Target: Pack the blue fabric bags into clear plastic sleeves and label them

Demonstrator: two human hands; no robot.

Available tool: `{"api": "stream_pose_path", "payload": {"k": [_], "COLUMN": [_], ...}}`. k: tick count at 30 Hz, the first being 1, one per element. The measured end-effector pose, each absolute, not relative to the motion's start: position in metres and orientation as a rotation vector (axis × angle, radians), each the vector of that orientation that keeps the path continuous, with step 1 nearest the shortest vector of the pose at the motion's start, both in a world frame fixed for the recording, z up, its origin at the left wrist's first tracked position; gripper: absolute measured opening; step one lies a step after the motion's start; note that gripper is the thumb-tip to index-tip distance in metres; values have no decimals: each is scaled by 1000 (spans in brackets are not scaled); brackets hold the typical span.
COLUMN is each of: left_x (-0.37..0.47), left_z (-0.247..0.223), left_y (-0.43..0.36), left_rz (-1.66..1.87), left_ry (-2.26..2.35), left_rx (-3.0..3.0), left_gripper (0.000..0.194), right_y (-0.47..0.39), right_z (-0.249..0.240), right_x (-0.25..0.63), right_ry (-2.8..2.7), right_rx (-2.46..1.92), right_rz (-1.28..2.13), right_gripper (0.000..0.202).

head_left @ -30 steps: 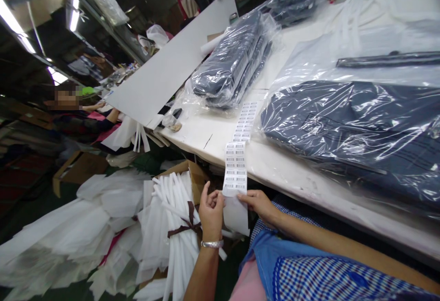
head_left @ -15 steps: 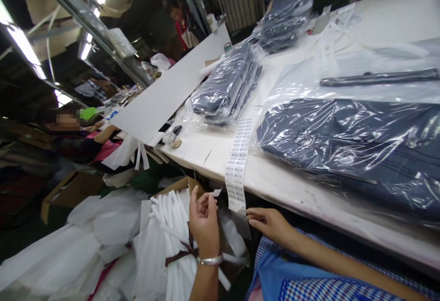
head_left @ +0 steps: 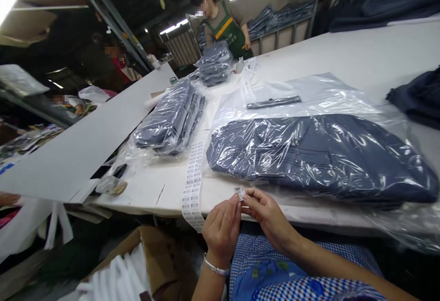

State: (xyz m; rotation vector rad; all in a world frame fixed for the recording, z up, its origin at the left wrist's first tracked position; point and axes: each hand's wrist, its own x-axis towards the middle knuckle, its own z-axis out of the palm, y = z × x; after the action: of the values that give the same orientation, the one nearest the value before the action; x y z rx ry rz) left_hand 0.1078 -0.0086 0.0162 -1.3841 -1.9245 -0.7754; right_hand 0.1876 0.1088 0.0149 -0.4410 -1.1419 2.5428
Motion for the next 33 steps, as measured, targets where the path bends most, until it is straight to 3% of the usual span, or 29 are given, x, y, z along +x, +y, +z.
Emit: {"api": "stream_pose_path", "payload": {"k": [7,14,19,25,29,33], "left_x": [113,104,93,64,33,6], "left_z": [27,40,50,65,61,53], "left_y": [15,66,101,158,192,212], "left_rz": [-1136,-1947,-2276,-2273,-2019,-1738], "left_ry": [-2098,-2460,-2480,-2601,-2620,-2519], "left_rx": [-1382,-1311,-1356,-1491,-1657,-1742], "left_gripper": [54,50,56,64,65,53], "right_y": [143,191,231,292,333,363], "right_z": [13,41,62,71,66,58], "right_x": [202,223,223,199,181,165], "right_ry": [-1463,-2052,-2095,-2278,-2384,-2438], "right_rx": [-500,-436,-496,-506,-543,-684], "right_rz": [2307,1705,1689,1444,1379,1306], "right_gripper": [28,16,15,16,14,11]}}
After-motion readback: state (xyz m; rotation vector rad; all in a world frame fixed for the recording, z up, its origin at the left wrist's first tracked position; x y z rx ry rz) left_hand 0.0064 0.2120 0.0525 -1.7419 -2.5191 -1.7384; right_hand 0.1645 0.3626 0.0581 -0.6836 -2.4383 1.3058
